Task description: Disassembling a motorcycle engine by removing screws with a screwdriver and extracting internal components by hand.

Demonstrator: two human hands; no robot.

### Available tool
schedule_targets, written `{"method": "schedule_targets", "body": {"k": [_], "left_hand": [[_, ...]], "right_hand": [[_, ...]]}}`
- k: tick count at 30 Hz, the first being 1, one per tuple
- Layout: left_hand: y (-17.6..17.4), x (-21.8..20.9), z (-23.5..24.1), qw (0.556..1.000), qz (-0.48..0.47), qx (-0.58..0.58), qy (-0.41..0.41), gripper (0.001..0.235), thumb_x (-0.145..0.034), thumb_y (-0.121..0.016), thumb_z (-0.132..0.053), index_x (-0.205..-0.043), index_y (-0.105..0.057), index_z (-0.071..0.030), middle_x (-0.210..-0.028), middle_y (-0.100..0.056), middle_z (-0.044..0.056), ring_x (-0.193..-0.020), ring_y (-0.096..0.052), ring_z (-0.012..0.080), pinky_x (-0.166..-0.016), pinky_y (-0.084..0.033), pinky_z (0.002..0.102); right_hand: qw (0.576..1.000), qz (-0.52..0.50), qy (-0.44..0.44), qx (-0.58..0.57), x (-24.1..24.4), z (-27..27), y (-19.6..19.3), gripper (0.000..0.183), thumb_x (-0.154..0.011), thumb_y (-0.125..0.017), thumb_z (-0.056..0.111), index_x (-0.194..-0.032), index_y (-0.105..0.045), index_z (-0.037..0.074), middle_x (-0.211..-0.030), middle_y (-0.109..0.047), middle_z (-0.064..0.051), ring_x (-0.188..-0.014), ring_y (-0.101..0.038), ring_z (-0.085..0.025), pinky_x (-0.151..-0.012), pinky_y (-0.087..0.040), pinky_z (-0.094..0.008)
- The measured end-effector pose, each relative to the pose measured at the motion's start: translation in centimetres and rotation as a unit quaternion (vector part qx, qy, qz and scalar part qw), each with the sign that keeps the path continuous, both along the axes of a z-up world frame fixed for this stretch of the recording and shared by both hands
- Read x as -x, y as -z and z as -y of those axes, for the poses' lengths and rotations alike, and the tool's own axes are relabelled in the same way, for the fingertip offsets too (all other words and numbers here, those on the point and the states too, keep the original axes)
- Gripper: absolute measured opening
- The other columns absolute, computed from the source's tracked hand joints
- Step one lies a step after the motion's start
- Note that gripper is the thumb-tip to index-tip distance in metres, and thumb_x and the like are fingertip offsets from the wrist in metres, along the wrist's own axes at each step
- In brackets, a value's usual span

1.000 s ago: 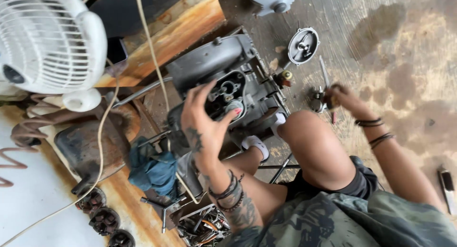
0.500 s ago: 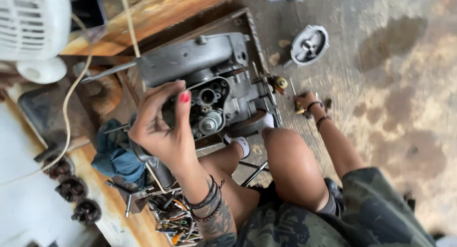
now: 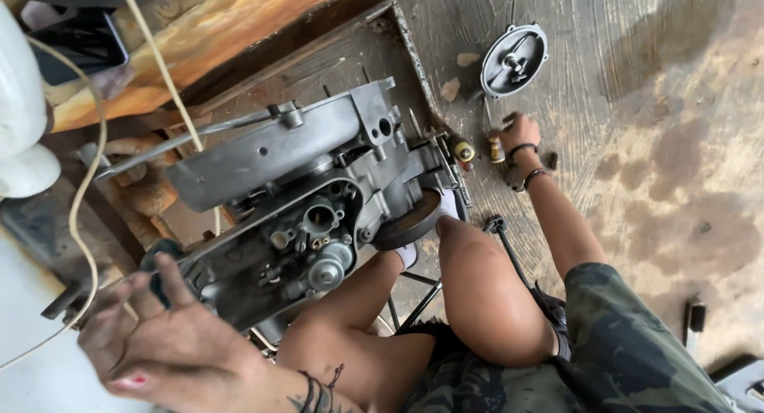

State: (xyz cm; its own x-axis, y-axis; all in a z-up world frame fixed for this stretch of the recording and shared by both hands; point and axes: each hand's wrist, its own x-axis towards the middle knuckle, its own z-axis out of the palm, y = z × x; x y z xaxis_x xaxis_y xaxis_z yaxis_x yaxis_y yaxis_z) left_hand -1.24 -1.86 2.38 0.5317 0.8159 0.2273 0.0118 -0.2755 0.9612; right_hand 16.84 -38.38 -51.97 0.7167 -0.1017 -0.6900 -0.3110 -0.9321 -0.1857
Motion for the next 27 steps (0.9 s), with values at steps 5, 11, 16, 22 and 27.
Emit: {"method": "schedule_targets", "body": {"k": [5,11,16,22,27], "left_hand": [[0.6,1.5,-0.8,0.997,-0.018,0.043,-0.057,0.037,-0.108,-0.055,-0.057,-0.125,-0.048,-0.025,-0.136,-0.043,0.003,-0.127,-0.044,0.0168,-0.119,-0.047,0.041],[0.7,4.3,-2.4,0.984,-0.047,0.085,-0.147,0.024,-0.106,-0.053,-0.053,-0.113,-0.045,-0.031,-0.121,-0.035,-0.008,-0.114,-0.037,0.0087,-0.111,-0.042,0.029],[2.0,8.2,-3.6,0.989,0.01,0.093,-0.114,0.014,-0.106,-0.059,-0.039,-0.113,-0.052,-0.03,-0.117,-0.04,-0.014,-0.109,-0.042,0.0059,-0.11,-0.048,0.028],[2.9,9.4,-4.3,0.99,-0.056,0.092,-0.095,0.02,-0.104,-0.053,-0.041,-0.104,-0.04,-0.027,-0.107,-0.032,-0.008,-0.101,-0.037,0.0001,-0.104,-0.049,0.02],[4.0,11.7,-5.9,0.987,-0.015,0.137,-0.077,0.02,-0.11,-0.052,-0.04,-0.099,-0.046,-0.024,-0.099,-0.046,-0.007,-0.095,-0.048,0.0016,-0.099,-0.053,0.02]], "right_hand": [[0.967,0.24,-0.008,-0.079,-4.3,1.4,2.2,0.046,-0.088,-0.076,0.015,-0.126,-0.051,0.011,-0.113,-0.063,-0.01,-0.085,-0.068,-0.034,-0.07,-0.052,-0.054],[0.983,0.174,-0.059,-0.012,-8.7,-0.5,1.8,0.063,-0.09,-0.076,0.017,-0.142,-0.041,0.009,-0.133,-0.047,-0.018,-0.096,-0.065,-0.052,-0.069,-0.055,-0.064],[0.988,0.123,-0.089,0.038,-9.0,-1.9,2.4,0.076,-0.088,-0.082,0.022,-0.141,-0.03,0.005,-0.129,-0.046,-0.019,-0.099,-0.064,-0.053,-0.068,-0.055,-0.067],[0.987,0.148,-0.066,0.022,-9.1,-2.0,2.6,0.048,-0.085,-0.079,0.014,-0.121,-0.048,0.011,-0.121,-0.061,-0.019,-0.097,-0.065,-0.051,-0.065,-0.055,-0.065],[0.989,0.146,-0.028,0.019,-9.3,-1.0,3.6,0.032,-0.082,-0.079,0.013,-0.109,-0.063,0.016,-0.113,-0.07,-0.017,-0.098,-0.067,-0.046,-0.067,-0.057,-0.061]]}}
